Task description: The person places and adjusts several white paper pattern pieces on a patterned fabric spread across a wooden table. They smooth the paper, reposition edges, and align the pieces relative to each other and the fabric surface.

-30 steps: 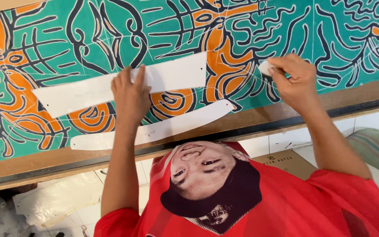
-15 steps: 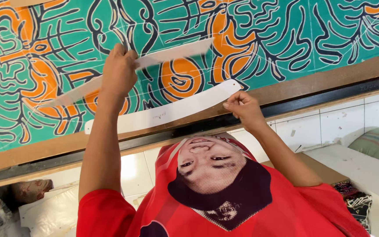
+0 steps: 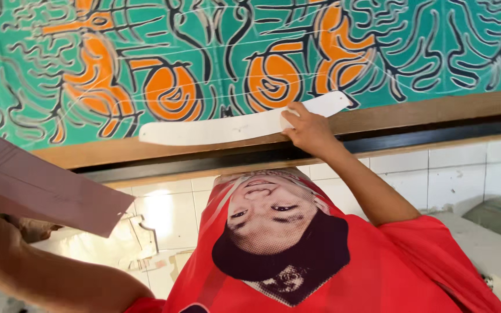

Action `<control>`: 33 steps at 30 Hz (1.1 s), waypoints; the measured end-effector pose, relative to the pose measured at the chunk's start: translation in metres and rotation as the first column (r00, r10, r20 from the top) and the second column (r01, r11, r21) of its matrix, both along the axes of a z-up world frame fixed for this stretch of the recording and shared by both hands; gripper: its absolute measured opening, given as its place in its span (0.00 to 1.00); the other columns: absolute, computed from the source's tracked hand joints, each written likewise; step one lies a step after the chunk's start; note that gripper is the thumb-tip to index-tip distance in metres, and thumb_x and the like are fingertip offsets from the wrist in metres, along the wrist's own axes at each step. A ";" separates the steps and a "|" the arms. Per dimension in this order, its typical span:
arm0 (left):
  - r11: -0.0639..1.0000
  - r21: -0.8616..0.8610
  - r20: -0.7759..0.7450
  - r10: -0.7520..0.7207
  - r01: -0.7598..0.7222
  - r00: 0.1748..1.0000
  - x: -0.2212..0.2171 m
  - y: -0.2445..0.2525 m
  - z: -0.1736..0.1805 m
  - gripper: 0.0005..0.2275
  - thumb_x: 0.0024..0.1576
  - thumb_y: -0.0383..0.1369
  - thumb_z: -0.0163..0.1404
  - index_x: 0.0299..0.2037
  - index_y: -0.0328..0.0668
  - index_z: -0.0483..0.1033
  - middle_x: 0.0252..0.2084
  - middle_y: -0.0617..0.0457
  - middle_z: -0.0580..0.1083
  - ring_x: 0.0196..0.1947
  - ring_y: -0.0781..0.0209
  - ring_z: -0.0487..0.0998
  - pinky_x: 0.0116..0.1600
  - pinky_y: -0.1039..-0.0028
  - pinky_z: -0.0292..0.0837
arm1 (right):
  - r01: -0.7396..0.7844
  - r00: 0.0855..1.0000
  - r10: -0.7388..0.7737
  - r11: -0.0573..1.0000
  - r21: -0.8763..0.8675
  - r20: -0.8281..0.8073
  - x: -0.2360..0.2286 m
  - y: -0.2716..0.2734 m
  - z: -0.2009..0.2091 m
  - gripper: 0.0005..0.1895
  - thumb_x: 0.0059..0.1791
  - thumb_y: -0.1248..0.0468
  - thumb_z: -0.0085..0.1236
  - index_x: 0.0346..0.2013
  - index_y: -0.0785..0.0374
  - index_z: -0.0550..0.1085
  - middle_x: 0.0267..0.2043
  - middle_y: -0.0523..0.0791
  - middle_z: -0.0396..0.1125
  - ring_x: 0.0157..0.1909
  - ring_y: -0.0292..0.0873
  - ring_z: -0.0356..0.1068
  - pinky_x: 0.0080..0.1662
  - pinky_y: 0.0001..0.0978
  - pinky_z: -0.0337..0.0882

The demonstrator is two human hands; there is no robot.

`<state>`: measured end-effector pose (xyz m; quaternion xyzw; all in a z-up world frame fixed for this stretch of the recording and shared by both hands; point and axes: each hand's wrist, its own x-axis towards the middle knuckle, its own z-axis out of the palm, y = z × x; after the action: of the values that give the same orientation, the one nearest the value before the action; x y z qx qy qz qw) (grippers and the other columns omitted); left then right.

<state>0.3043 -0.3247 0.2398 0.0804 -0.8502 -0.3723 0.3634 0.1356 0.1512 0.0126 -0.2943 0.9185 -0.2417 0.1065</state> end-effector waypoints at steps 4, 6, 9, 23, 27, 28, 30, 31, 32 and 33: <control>0.953 0.291 -0.079 0.113 -0.086 0.990 0.063 -0.024 -0.015 0.05 0.71 0.26 0.53 0.47 0.32 0.70 0.42 0.53 0.70 0.38 0.67 0.68 0.42 0.78 0.64 | -0.003 0.999 -0.002 0.996 0.094 0.051 -0.004 -0.009 0.005 0.26 0.47 0.54 0.64 0.58 0.58 0.75 0.61 0.47 0.65 0.47 0.55 0.74 0.48 0.48 0.73; 0.926 0.360 -0.085 0.158 -0.118 0.984 0.079 -0.019 -0.018 0.06 0.73 0.27 0.53 0.48 0.32 0.70 0.42 0.55 0.69 0.37 0.70 0.66 0.41 0.81 0.63 | -0.012 0.998 0.003 0.990 0.143 0.058 -0.007 -0.013 0.008 0.27 0.46 0.55 0.64 0.59 0.59 0.74 0.61 0.48 0.64 0.47 0.55 0.74 0.48 0.50 0.72; 0.868 0.452 -0.054 0.255 -0.204 0.966 0.088 -0.001 -0.027 0.10 0.66 0.32 0.59 0.48 0.35 0.72 0.41 0.60 0.70 0.35 0.76 0.65 0.38 0.86 0.59 | -0.004 0.997 -0.010 0.985 0.174 0.078 -0.007 -0.016 0.011 0.27 0.45 0.56 0.64 0.58 0.59 0.74 0.62 0.47 0.64 0.47 0.54 0.74 0.49 0.51 0.71; 0.852 0.497 0.020 0.179 -0.165 0.984 0.109 0.004 -0.083 0.15 0.71 0.34 0.62 0.54 0.30 0.71 0.39 0.57 0.70 0.33 0.75 0.65 0.39 0.86 0.61 | -0.022 1.000 0.022 0.986 0.167 0.001 -0.001 -0.021 0.008 0.28 0.44 0.62 0.67 0.58 0.61 0.73 0.61 0.48 0.62 0.46 0.52 0.74 0.46 0.47 0.72; 0.824 0.546 0.020 0.170 -0.153 0.985 0.104 0.013 -0.090 0.12 0.67 0.34 0.61 0.48 0.33 0.72 0.39 0.60 0.69 0.35 0.76 0.65 0.37 0.87 0.59 | -0.040 0.999 0.040 0.983 0.176 0.003 -0.003 -0.022 0.005 0.31 0.43 0.63 0.68 0.60 0.62 0.70 0.60 0.49 0.62 0.47 0.53 0.74 0.46 0.47 0.72; 0.819 0.557 0.015 0.159 -0.141 0.987 0.104 0.016 -0.091 0.11 0.67 0.32 0.60 0.48 0.33 0.73 0.38 0.60 0.69 0.36 0.75 0.65 0.36 0.87 0.59 | -0.046 0.999 0.047 0.984 0.171 -0.001 -0.002 -0.021 0.005 0.32 0.43 0.63 0.68 0.60 0.62 0.70 0.60 0.49 0.62 0.47 0.53 0.74 0.46 0.47 0.72; 0.793 0.602 -0.026 0.137 -0.094 0.990 0.101 0.024 -0.096 0.09 0.71 0.28 0.60 0.51 0.32 0.73 0.38 0.59 0.70 0.33 0.75 0.64 0.36 0.87 0.58 | -0.061 0.998 0.064 0.986 0.156 -0.017 -0.007 -0.021 0.006 0.34 0.41 0.64 0.69 0.61 0.63 0.69 0.59 0.50 0.62 0.48 0.53 0.74 0.47 0.48 0.72; 0.779 0.623 -0.044 0.132 -0.076 0.990 0.102 0.030 -0.099 0.08 0.73 0.26 0.60 0.52 0.31 0.74 0.39 0.58 0.70 0.32 0.75 0.64 0.36 0.87 0.57 | -0.065 0.997 0.071 0.987 0.145 -0.036 -0.007 -0.020 0.006 0.33 0.41 0.64 0.69 0.60 0.64 0.69 0.58 0.51 0.62 0.48 0.54 0.74 0.46 0.48 0.72; 0.778 0.623 -0.043 0.130 -0.076 0.991 0.102 0.035 -0.103 0.07 0.72 0.26 0.59 0.52 0.31 0.74 0.39 0.57 0.71 0.33 0.75 0.65 0.37 0.86 0.59 | -0.070 0.995 0.078 0.989 0.133 -0.055 -0.007 -0.018 0.006 0.32 0.41 0.64 0.69 0.59 0.64 0.70 0.57 0.51 0.62 0.47 0.54 0.74 0.45 0.47 0.72; 0.781 0.618 -0.037 0.141 -0.088 0.989 0.103 0.041 -0.106 0.07 0.72 0.25 0.59 0.52 0.31 0.74 0.40 0.57 0.72 0.34 0.74 0.67 0.38 0.85 0.61 | -0.088 0.993 0.096 0.989 0.115 -0.070 -0.008 -0.020 0.006 0.31 0.41 0.65 0.68 0.58 0.64 0.70 0.56 0.52 0.62 0.47 0.55 0.73 0.44 0.47 0.72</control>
<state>0.4072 -0.2836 0.1341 0.2304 -0.6609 -0.6087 0.3736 0.1279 0.1315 0.0188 -0.3389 0.9193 -0.1736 0.0990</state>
